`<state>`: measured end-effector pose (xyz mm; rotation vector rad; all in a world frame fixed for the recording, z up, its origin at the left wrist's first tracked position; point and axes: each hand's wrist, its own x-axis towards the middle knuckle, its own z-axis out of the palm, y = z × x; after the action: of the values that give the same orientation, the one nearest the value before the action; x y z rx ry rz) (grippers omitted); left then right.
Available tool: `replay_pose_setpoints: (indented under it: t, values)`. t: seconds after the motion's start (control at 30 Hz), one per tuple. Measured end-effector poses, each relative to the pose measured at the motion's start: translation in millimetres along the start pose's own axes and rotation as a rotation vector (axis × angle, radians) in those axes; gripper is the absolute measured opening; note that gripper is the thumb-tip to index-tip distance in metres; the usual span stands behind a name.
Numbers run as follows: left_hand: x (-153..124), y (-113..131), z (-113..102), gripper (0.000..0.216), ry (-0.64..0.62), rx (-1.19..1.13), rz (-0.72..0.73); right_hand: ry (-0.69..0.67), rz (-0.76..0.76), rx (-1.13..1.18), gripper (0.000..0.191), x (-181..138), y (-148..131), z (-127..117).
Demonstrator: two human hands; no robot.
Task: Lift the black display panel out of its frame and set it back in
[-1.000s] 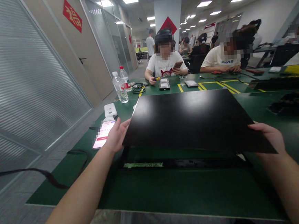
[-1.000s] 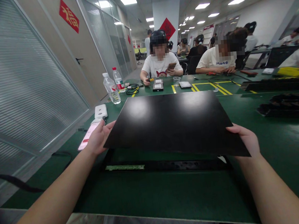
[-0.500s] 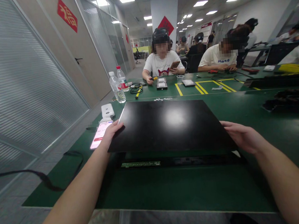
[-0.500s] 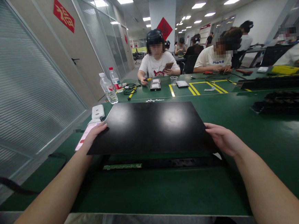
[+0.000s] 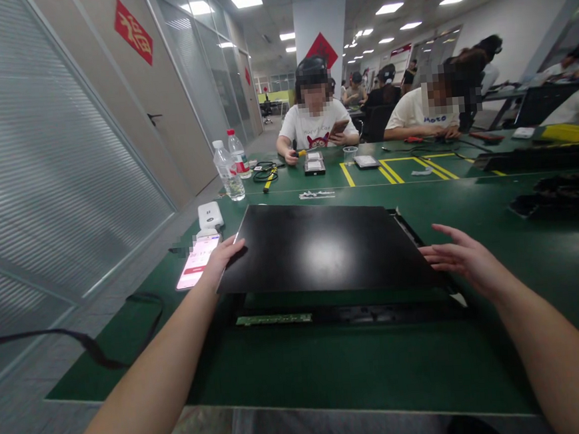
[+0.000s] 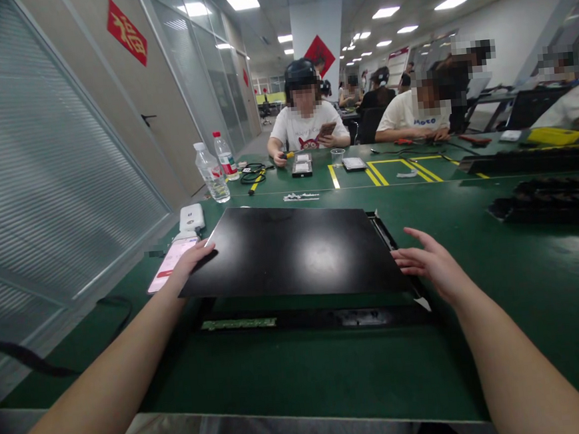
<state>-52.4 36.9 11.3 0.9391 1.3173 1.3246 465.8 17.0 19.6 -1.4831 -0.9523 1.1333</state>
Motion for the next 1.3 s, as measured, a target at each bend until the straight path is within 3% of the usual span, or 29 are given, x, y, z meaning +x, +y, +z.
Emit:
replay_pose_setpoints:
  t: [0.23, 0.4, 0.73, 1.3]
  values:
    - [-3, -3, 2, 0.051, -0.011, 0.025, -0.029, 0.004, -0.139, -0.179, 0.107, 0, 5, -2]
    - [-16, -7, 13, 0.043, -0.042, 0.022, 0.012, 0.058, -0.202, -0.356, 0.093, 6, 11, -6]
    - [-26, -5, 24, 0.051, -0.137, 0.018, -0.03, 0.158, -0.242, -0.578, 0.08, 3, 9, -4]
    - [-25, -4, 24, 0.049, -0.148, 0.1, -0.059, 0.144, -0.257, -0.728, 0.06, 8, 12, -8]
